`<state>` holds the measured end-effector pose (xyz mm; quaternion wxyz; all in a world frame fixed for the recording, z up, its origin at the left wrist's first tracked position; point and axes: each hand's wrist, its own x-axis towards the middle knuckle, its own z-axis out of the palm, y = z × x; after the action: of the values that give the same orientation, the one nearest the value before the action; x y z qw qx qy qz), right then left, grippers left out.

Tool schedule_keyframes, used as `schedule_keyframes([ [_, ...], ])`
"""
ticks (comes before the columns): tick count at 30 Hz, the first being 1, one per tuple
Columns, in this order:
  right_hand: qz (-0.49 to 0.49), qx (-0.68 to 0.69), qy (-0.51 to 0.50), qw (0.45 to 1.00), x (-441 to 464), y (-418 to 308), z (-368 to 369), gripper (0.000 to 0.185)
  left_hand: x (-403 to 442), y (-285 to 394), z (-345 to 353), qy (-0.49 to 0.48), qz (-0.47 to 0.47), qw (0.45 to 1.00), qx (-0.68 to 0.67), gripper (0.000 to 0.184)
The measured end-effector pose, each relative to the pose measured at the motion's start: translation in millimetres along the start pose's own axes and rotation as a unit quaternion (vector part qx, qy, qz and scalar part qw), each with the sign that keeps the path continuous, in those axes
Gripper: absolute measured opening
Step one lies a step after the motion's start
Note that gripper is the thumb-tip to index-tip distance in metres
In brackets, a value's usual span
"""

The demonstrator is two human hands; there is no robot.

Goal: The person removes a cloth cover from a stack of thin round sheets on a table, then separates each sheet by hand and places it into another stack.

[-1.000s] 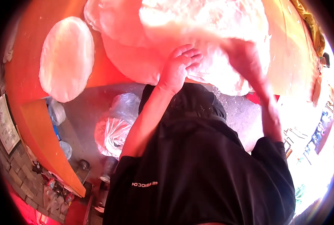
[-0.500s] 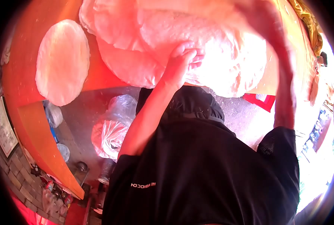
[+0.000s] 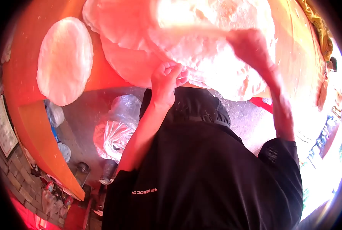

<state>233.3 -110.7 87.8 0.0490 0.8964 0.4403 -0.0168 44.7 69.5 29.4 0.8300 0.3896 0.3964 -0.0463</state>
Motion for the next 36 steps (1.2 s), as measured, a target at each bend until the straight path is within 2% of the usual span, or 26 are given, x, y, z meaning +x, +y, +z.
schedule_keyframes([
  [1,0.002,0.066,0.090,0.994,3.7,3.7,-30.7,0.007,-3.0,0.2,4.8,-0.006,-0.006,1.000,0.002,0.021],
  [2,0.004,0.125,0.182,0.975,9.6,10.8,-67.5,0.007,-3.5,0.9,12.4,0.023,0.028,0.999,0.032,0.018],
  [3,0.010,0.115,0.183,0.976,13.5,22.4,-91.5,0.007,-1.3,0.8,20.1,0.052,0.065,0.995,0.059,0.016],
  [4,0.091,0.142,0.185,0.968,16.9,32.0,-113.7,0.013,1.6,-0.9,25.4,0.042,0.065,0.995,0.058,0.016],
  [5,0.171,0.171,0.186,0.952,19.6,37.9,-131.5,0.028,5.2,-2.2,27.8,0.042,0.063,0.996,0.044,0.017],
  [7,0.197,0.094,0.248,0.944,21.6,34.4,-149.3,0.040,18.1,-3.5,30.2,0.038,0.036,0.998,0.026,0.020],
  [9,0.181,0.089,0.302,0.932,23.1,36.8,-160.5,0.035,25.4,-1.5,31.2,0.031,0.017,0.999,0.024,0.020],
  [10,0.207,0.104,0.301,0.925,28.6,59.0,-165.5,0.035,26.5,-0.5,33.6,0.028,-0.005,0.999,0.025,0.021],
  [12,0.259,0.133,0.299,0.909,39.2,103.3,-175.7,0.036,25.2,-0.6,33.6,0.034,0.011,0.999,-0.003,0.018],
  [14,0.163,-0.018,0.441,0.882,46.0,181.4,-176.1,0.041,30.9,1.8,17.2,0.049,0.057,0.996,-0.041,0.013],
  [15,0.199,-0.108,0.392,0.892,45.3,182.2,-197.5,0.046,31.3,4.0,7.3,0.076,0.056,0.994,-0.051,0.010],
  [16,0.233,-0.195,0.337,0.891,41.5,178.5,-219.9,0.050,35.7,-1.6,-18.5,-0.045,0.099,0.992,-0.069,0.006],
  [17,0.281,-0.282,0.306,0.865,44.0,165.8,-232.2,0.057,32.9,1.5,-25.1,0.012,0.072,0.995,-0.065,0.006],
  [18,0.182,-0.234,0.391,0.871,28.4,187.7,-231.4,0.057,30.6,4.4,-31.3,0.070,0.044,0.995,-0.061,0.006],
  [19,0.163,-0.240,0.396,0.871,26.6,190.6,-232.7,0.055,32.7,4.3,-40.5,0.073,0.045,0.995,-0.060,0.006],
  [21,0.143,-0.247,0.401,0.870,21.3,193.3,-244.9,0.053,40.8,-2.0,-60.0,0.102,0.139,0.984,-0.049,0.004],
  [22,0.120,-0.209,0.303,0.922,14.4,193.5,-255.4,0.049,42.4,-0.2,-69.2,0.100,0.136,0.985,-0.046,0.004],
  [24,0.097,-0.168,0.203,0.960,10.3,208.0,-271.5,0.045,44.4,6.0,-84.0,0.097,0.085,0.991,-0.039,0.007],
  [27,0.141,-0.183,0.184,0.956,11.0,226.7,-267.0,0.038,43.0,10.6,-86.2,0.084,0.112,0.990,-0.031,0.015],
  [28,0.127,-0.246,0.278,0.920,11.4,206.6,-244.6,0.037,39.0,14.6,-83.9,0.065,0.139,0.988,-0.009,0.017],
  [30,0.271,-0.180,0.275,0.905,16.2,157.8,-228.1,0.043,27.3,22.2,-75.7,0.093,0.105,0.990,-0.017,0.018],
  [31,0.341,-0.149,0.272,0.888,19.0,131.4,-219.9,0.049,19.9,25.7,-74.8,0.052,0.102,0.992,-0.049,0.019],
  [32,0.231,-0.239,0.288,0.898,-1.9,155.4,-193.8,0.050,12.8,29.3,-72.9,0.013,0.097,0.992,-0.081,0.019],
  [33,0.213,-0.083,0.210,0.951,4.8,66.0,-195.7,0.046,3.6,35.8,-64.1,0.013,0.095,0.992,-0.079,0.019],
  [35,0.351,-0.112,-0.042,0.929,1.6,33.2,-149.0,0.027,-11.9,46.4,-47.4,0.013,0.102,0.990,-0.098,0.018],
  [36,0.352,-0.110,-0.044,0.928,-6.2,11.8,-121.9,0.027,-8.1,40.6,-59.4,0.014,0.101,0.990,-0.095,0.018],
])
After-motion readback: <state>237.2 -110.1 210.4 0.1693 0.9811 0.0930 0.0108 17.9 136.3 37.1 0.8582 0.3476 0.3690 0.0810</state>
